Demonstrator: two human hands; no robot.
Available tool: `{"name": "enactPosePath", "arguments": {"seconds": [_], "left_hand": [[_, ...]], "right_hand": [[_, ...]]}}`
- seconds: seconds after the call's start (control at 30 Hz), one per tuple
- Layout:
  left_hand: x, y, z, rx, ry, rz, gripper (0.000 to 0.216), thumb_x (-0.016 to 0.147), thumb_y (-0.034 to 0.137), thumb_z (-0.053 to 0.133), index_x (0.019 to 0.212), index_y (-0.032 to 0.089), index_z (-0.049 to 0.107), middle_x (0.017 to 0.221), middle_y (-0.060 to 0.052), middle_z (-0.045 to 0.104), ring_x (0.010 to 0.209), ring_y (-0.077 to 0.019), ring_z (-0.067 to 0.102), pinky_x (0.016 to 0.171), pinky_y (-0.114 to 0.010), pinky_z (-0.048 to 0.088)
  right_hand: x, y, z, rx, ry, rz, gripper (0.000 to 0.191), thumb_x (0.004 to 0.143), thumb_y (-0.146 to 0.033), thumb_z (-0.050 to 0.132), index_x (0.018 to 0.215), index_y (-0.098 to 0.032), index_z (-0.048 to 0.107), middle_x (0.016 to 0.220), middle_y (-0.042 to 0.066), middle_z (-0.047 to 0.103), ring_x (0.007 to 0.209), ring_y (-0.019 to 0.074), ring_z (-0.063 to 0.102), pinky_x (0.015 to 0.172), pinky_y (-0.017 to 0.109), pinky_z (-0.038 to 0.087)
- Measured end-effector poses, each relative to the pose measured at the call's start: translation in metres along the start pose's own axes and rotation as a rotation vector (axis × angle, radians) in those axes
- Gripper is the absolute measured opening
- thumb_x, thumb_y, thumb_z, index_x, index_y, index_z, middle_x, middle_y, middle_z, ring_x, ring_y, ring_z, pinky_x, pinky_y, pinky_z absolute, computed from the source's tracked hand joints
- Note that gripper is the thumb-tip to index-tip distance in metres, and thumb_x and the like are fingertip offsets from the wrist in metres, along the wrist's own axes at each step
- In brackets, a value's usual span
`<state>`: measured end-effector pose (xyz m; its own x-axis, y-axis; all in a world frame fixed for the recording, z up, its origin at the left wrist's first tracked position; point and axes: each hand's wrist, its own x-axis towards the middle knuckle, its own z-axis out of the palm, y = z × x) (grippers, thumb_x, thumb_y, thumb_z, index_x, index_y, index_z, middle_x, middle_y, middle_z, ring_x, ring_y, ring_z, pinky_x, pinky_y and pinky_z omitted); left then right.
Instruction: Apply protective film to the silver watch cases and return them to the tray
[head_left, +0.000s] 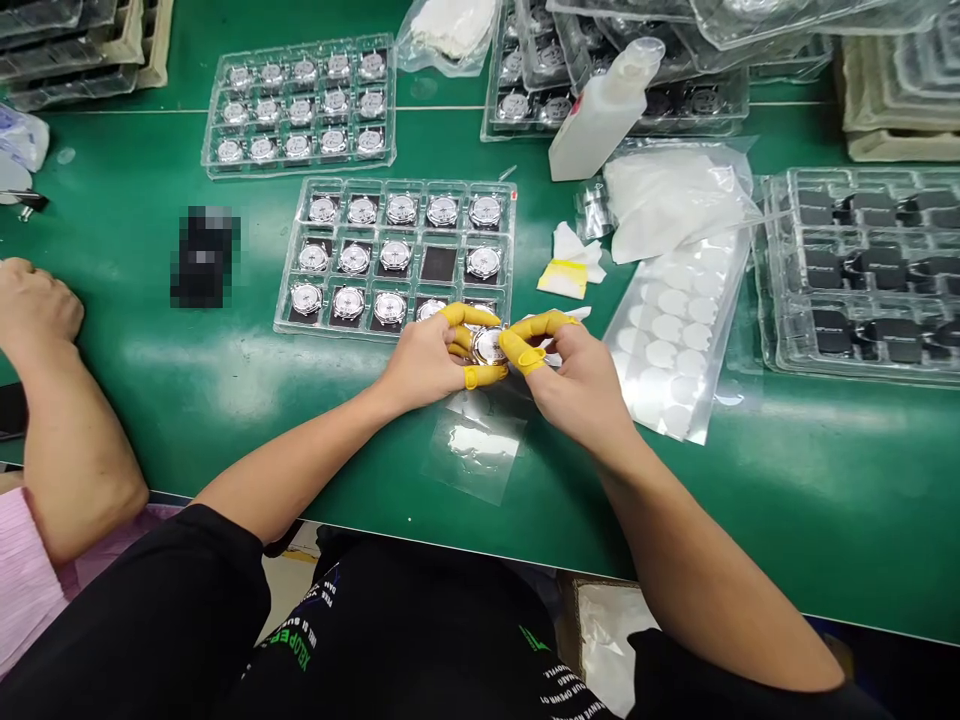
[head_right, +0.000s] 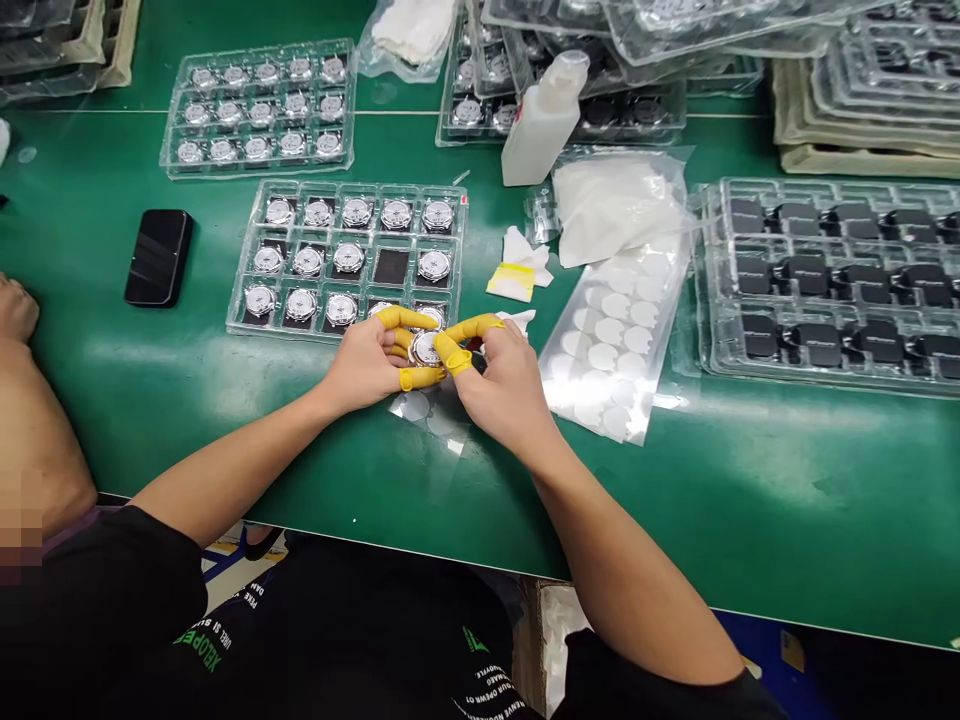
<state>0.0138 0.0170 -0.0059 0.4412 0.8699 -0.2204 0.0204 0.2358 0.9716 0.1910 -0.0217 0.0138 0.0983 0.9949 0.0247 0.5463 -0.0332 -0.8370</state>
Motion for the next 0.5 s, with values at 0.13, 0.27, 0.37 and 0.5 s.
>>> {"name": "enactPosePath", "arguments": {"seconds": [0.13, 0.27, 0.37, 0.5], "left_hand": [[0.000, -0.001, 0.000, 0.036, 0.017, 0.007, 0.062, 0.060, 0.020, 0.091, 0.118, 0.018, 0.068, 0.081, 0.001, 0.072, 0.068, -0.0092, 0.068, 0.068, -0.022, 0.056], [0.000, -0.002, -0.001, 0.084, 0.027, 0.013, 0.060, 0.062, 0.023, 0.091, 0.117, 0.019, 0.069, 0.080, 0.001, 0.071, 0.066, -0.0090, 0.066, 0.066, -0.023, 0.055], [0.000, -0.001, -0.002, 0.089, 0.013, 0.006, 0.060, 0.063, 0.025, 0.090, 0.118, 0.019, 0.068, 0.082, 0.000, 0.071, 0.065, -0.0083, 0.065, 0.065, -0.023, 0.055], [-0.001, 0.001, -0.002, 0.066, -0.041, 0.027, 0.059, 0.063, 0.021, 0.088, 0.119, 0.018, 0.068, 0.081, 0.001, 0.070, 0.068, -0.0084, 0.065, 0.067, -0.023, 0.057]], "right_hand": [[0.008, 0.005, -0.011, 0.098, 0.135, -0.028, 0.031, 0.093, -0.055, 0.062, 0.108, -0.028, 0.065, 0.109, 0.007, 0.070, 0.103, 0.0257, 0.065, 0.098, 0.049, 0.049], [0.013, 0.005, -0.026, 0.222, 0.223, -0.002, 0.038, 0.093, -0.061, 0.061, 0.111, -0.028, 0.065, 0.120, 0.008, 0.069, 0.114, 0.0275, 0.064, 0.105, 0.051, 0.048], [0.012, 0.004, -0.027, 0.205, 0.225, 0.018, 0.036, 0.090, -0.056, 0.067, 0.112, -0.027, 0.066, 0.120, 0.007, 0.069, 0.114, 0.0261, 0.064, 0.107, 0.049, 0.048], [0.014, 0.010, -0.022, 0.198, 0.123, 0.119, 0.031, 0.084, -0.050, 0.073, 0.104, -0.026, 0.071, 0.114, 0.007, 0.072, 0.107, 0.0260, 0.066, 0.101, 0.048, 0.050]]}}
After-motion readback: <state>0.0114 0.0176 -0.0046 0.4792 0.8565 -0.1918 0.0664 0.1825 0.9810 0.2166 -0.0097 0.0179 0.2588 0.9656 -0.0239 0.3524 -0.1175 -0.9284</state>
